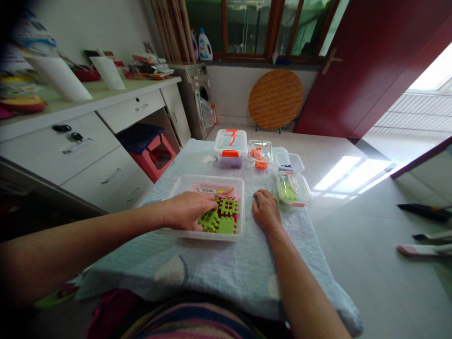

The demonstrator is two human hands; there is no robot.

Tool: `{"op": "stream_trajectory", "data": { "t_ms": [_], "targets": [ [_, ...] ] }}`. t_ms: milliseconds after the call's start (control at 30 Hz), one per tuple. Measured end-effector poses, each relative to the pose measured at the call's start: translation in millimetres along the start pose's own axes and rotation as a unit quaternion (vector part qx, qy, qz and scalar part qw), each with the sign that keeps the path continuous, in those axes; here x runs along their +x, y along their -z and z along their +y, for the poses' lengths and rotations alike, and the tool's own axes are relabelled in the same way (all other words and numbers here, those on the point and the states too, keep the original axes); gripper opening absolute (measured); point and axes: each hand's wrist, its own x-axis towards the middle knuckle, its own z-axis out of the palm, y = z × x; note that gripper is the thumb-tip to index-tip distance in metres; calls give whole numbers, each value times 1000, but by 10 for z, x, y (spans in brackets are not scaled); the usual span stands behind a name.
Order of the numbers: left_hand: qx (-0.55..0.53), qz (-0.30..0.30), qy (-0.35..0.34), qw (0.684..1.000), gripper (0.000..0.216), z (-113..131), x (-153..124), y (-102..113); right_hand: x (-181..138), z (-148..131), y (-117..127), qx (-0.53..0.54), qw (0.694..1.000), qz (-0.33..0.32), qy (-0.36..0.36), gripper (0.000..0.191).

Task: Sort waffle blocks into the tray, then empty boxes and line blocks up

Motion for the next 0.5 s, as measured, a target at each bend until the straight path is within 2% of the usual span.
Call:
{"op": "stream_trajectory", "data": {
  "t_ms": [267,500],
  "targets": [
    [6,0,25,1000,35,-104,-132,60,-2,1,-2,0,1000,-3,0,25],
    [-14,-8,1,1000,32,-39,-35,0,1,-12,12,8,1000,-10,-3,25]
  ]
}}
